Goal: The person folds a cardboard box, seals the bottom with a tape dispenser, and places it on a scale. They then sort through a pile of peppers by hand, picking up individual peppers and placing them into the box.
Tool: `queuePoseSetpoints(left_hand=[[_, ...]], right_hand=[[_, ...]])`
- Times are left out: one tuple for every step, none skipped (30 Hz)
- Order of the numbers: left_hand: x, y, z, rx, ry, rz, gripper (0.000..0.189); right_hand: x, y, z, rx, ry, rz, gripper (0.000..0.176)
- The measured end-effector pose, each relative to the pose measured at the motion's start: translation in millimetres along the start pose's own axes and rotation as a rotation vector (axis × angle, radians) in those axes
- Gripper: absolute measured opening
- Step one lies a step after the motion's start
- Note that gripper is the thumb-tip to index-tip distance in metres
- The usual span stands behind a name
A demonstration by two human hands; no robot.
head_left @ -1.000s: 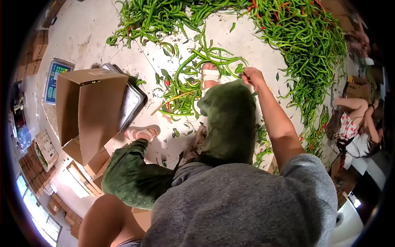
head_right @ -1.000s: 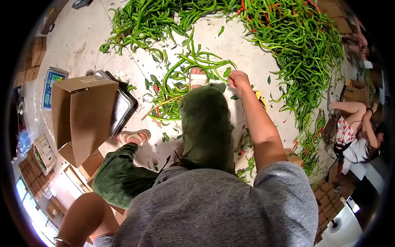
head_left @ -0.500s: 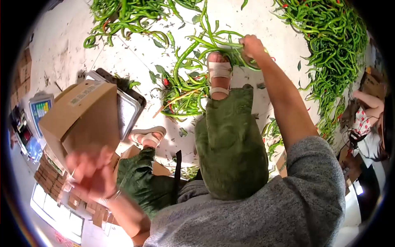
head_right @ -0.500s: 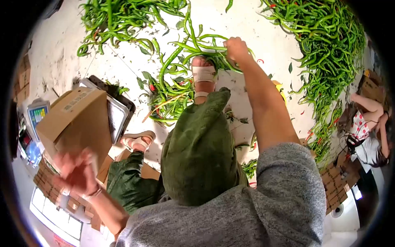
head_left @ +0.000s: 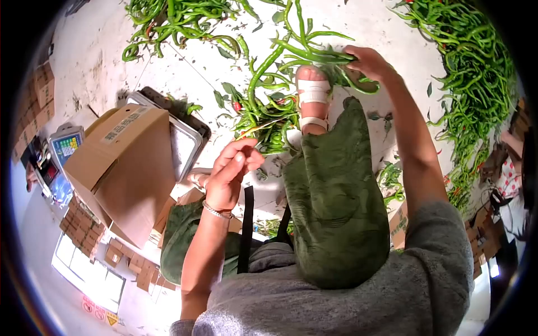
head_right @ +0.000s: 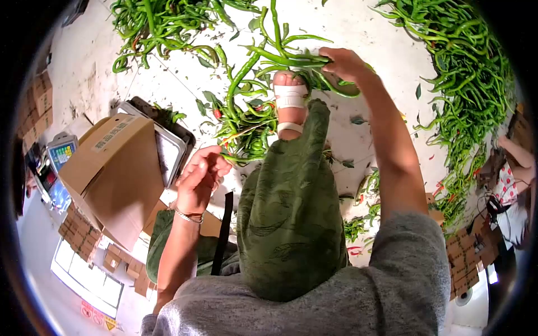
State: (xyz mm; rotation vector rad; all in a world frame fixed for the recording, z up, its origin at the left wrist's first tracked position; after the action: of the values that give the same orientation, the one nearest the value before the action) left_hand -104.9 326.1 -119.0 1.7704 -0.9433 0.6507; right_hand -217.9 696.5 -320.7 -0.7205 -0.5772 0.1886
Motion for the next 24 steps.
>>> queuePoseSetpoints(left_hand=[[-4.0,-7.2,1.8,0.011,0.005,-0.019,0.035],[-7.4,-10.7,3.2,0.025,0.002,-0.002,0.035],[-11.4,-12.8,3.9,0.039,-0.002,0.014,0.035],[-17.3,-15.0,2.2,0.043,-0.006,0.026,0.039],[-23.8,-17.4,-0.9,0.047,-0.004,0.040,0.042],[-30.1,-18.4,-4.1,0.059,-0.015,0.069,0.042],[-36.4,-20.9,-7.1,0.045,-0.032,0.053,0.039],[-41.1,-23.0,-10.2,0.043,-0.039,0.058,0.038],[-46.0,-24.4,-13.1,0.039,-0.051,0.057,0.036],[-48.7,-27.8,-13.7,0.026,-0.042,0.071,0.036],[-48.6,-30.5,-13.5,0.008,-0.024,0.123,0.038],[-47.5,-32.4,-12.8,0.001,-0.025,0.114,0.041],[-48.3,-35.4,-13.9,-0.006,-0.039,0.109,0.046],[-51.5,-38.9,-14.2,0.136,-0.112,0.038,0.055],[-54.7,-42.6,-14.7,0.297,-0.157,-0.044,0.061],[-60.2,-38.1,-21.2,0.426,-0.175,-0.097,0.061],[-64.9,-32.9,-25.1,0.555,-0.184,-0.149,0.062],[-70.5,-29.4,-21.4,0.570,-0.227,-0.157,0.059],[-77.6,-35.1,-11.3,0.517,-0.194,-0.195,0.043],[-81.8,-37.2,2.7,0.523,-0.138,-0.179,0.033],[-86.7,-37.3,15.5,0.526,-0.084,-0.164,0.026],[-88.1,-23.1,11.2,0.533,-0.015,-0.208,0.022],[-88.3,-9.9,6.2,0.543,0.054,-0.250,0.019],[-91.0,-3.5,18.8,0.601,-0.050,-0.263,0.019]], right_hand=[[10.7,-23.2,21.1,-0.311,-0.169,-0.209,0.022],[16.1,-23.0,26.2,-0.485,-0.231,-0.158,0.014],[20.9,-29.6,31.6,-0.616,-0.236,-0.123,0.016],[27.0,-39.7,36.3,-0.750,-0.242,-0.087,0.018],[33.2,-51.5,38.9,-0.887,-0.251,-0.050,0.020],[38.5,-64.6,39.0,-0.980,-0.230,-0.033,0.021],[40.4,-68.6,28.7,-1.027,-0.208,-0.102,0.021],[43.3,-69.8,16.1,-1.071,-0.183,-0.176,0.020],[44.6,-70.6,4.2,-1.110,-0.152,-0.246,0.020],[44.1,-74.4,-11.9,-1.024,-0.101,-0.264,0.021],[45.0,-83.7,-18.0,-1.043,-0.119,-0.225,0.021],[47.5,-95.2,-23.5,-1.061,-0.134,-0.188,0.022],[49.3,-112.1,-32.4,-1.061,-0.180,-0.180,0.023],[45.1,-123.4,-39.7,-0.889,-0.190,0.114,0.026],[41.6,-134.6,-47.0,-0.700,-0.137,0.421,0.028],[38.9,-145.5,-54.2,-0.556,-0.045,0.688,0.031],[45.3,-161.2,-55.5,-0.668,-0.581,0.300,0.033],[47.8,-166.6,-67.5,-0.918,-0.720,0.253,0.035],[44.3,-169.7,-70.6,-0.801,-0.668,0.360,0.036],[43.3,-166.3,-70.9,-0.762,-0.537,0.403,0.035],[39.1,-160.4,-71.9,-0.718,-0.403,0.444,0.034],[32.4,-125.3,-89.1,-0.287,0.084,0.892,0.030],[42.5,-107.4,-85.6,-0.263,0.406,0.763,0.027],[53.1,-89.6,-81.9,-0.264,0.690,0.588,0.025]])
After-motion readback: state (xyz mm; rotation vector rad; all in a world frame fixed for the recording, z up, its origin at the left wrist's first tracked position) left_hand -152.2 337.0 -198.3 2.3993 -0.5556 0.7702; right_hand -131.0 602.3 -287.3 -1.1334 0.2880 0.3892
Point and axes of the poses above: each hand's wrist, its own x-axis away from the middle knuckle, its own z-axis out of the back of the hand, y = z × x, the point moved 1 cm from there along -x, towards the middle knuckle, and after that the axes turned 3 degrees about -x, right-handed, at the moved point
